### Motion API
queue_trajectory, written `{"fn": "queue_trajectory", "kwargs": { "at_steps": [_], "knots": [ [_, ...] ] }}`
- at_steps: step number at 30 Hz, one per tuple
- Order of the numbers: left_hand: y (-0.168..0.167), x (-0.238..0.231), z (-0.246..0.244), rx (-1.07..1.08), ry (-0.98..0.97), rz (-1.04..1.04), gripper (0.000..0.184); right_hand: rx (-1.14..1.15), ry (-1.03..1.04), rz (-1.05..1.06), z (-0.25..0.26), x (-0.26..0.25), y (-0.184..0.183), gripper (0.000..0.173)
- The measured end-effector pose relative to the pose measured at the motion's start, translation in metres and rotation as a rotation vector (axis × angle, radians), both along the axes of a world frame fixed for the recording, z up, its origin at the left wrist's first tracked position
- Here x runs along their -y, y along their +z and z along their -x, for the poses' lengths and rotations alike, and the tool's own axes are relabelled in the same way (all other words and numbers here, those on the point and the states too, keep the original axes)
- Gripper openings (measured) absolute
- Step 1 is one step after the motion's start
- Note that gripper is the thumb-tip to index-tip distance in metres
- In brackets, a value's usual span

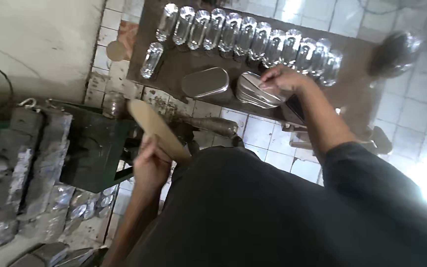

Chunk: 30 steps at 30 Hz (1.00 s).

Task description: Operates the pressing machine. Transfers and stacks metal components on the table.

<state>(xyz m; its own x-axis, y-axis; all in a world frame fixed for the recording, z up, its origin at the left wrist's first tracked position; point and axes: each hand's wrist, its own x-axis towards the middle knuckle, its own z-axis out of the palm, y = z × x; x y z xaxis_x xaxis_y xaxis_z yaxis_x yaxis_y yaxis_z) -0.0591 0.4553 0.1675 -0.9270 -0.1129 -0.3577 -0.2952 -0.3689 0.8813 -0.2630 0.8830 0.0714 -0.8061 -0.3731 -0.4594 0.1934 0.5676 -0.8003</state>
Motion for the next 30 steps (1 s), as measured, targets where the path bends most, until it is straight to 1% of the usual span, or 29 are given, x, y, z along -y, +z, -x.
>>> {"fn": "queue_trajectory", "kwargs": {
  "at_steps": [1, 2, 3, 5, 6, 7, 9, 10, 12, 13, 14, 15, 16, 17, 19, 20, 22, 23, 25, 27, 28, 29, 30],
  "knots": [
    [-0.007, 0.003, -0.006, 0.082, 0.01, 0.026, 0.032, -0.09, -0.03, -0.064, -0.009, 0.007, 0.003, 0.018],
    [-0.015, 0.01, -0.009, 0.137, 0.037, 0.006, 0.034, -0.203, -0.082, -0.181, -0.023, 0.019, 0.013, 0.02],
    [-0.021, 0.022, -0.01, 0.167, 0.065, -0.02, 0.035, -0.323, -0.158, -0.346, -0.039, 0.038, 0.027, 0.024],
    [-0.035, 0.061, -0.003, 0.152, 0.084, -0.068, 0.034, -0.561, -0.343, -0.647, -0.065, 0.078, 0.044, 0.032],
    [-0.042, 0.083, 0.003, 0.127, 0.074, -0.07, 0.032, -0.611, -0.418, -0.752, -0.071, 0.094, 0.043, 0.034],
    [-0.047, 0.105, 0.011, 0.097, 0.047, -0.065, 0.031, -0.584, -0.459, -0.832, -0.071, 0.107, 0.041, 0.037],
    [-0.052, 0.145, 0.024, 0.061, -0.035, -0.049, 0.033, -0.362, -0.507, -0.889, -0.075, 0.133, 0.04, 0.048],
    [-0.053, 0.16, 0.034, 0.032, -0.055, -0.047, 0.034, -0.333, -0.533, -0.856, -0.078, 0.148, 0.047, 0.047],
    [-0.052, 0.187, 0.054, -0.077, -0.136, -0.048, 0.037, -0.474, -0.541, -0.661, -0.077, 0.197, 0.064, 0.034],
    [-0.052, 0.196, 0.06, -0.139, -0.177, -0.058, 0.036, -0.541, -0.529, -0.478, -0.083, 0.23, 0.069, 0.031],
    [-0.053, 0.2, 0.064, -0.181, -0.193, -0.081, 0.035, -0.576, -0.519, -0.243, -0.093, 0.269, 0.071, 0.028],
    [-0.053, 0.201, 0.069, -0.2, -0.189, -0.104, 0.033, -0.556, -0.521, -0.003, -0.102, 0.311, 0.075, 0.024],
    [-0.052, 0.201, 0.074, -0.203, -0.175, -0.119, 0.034, -0.513, -0.524, 0.188, -0.109, 0.354, 0.081, 0.02],
    [-0.048, 0.2, 0.077, -0.195, -0.163, -0.127, 0.036, -0.458, -0.522, 0.321, -0.117, 0.39, 0.088, 0.018],
    [-0.037, 0.199, 0.074, -0.199, -0.179, -0.136, 0.043, -0.308, -0.499, 0.458, -0.129, 0.438, 0.101, 0.019],
    [-0.033, 0.199, 0.075, -0.224, -0.16, -0.15, 0.042, -0.218, -0.475, 0.496, -0.131, 0.448, 0.107, 0.019],
    [-0.024, 0.203, 0.073, -0.284, -0.12, -0.143, 0.043, -0.075, -0.374, 0.551, -0.129, 0.448, 0.119, 0.017],
    [-0.019, 0.203, 0.072, -0.312, -0.125, -0.124, 0.044, -0.074, -0.295, 0.552, -0.128, 0.444, 0.127, 0.02],
    [-0.012, 0.196, 0.067, -0.351, -0.173, -0.146, 0.04, -0.254, -0.152, 0.538, -0.13, 0.431, 0.137, 0.03],
    [-0.012, 0.181, 0.062, -0.381, -0.228, -0.241, 0.035, -0.459, -0.089, 0.574, -0.136, 0.415, 0.142, 0.024],
    [-0.014, 0.169, 0.062, -0.44, -0.3, -0.271, 0.041, -0.508, -0.034, 0.619, -0.137, 0.405, 0.143, 0.021],
    [-0.018, 0.151, 0.069, -0.586, -0.433, -0.288, 0.061, -0.559, 0.033, 0.671, -0.137, 0.395, 0.139, 0.016],
    [-0.021, 0.122, 0.079, -0.707, -0.526, -0.341, 0.073, -0.603, 0.091, 0.72, -0.136, 0.385, 0.131, 0.009]
  ]
}}
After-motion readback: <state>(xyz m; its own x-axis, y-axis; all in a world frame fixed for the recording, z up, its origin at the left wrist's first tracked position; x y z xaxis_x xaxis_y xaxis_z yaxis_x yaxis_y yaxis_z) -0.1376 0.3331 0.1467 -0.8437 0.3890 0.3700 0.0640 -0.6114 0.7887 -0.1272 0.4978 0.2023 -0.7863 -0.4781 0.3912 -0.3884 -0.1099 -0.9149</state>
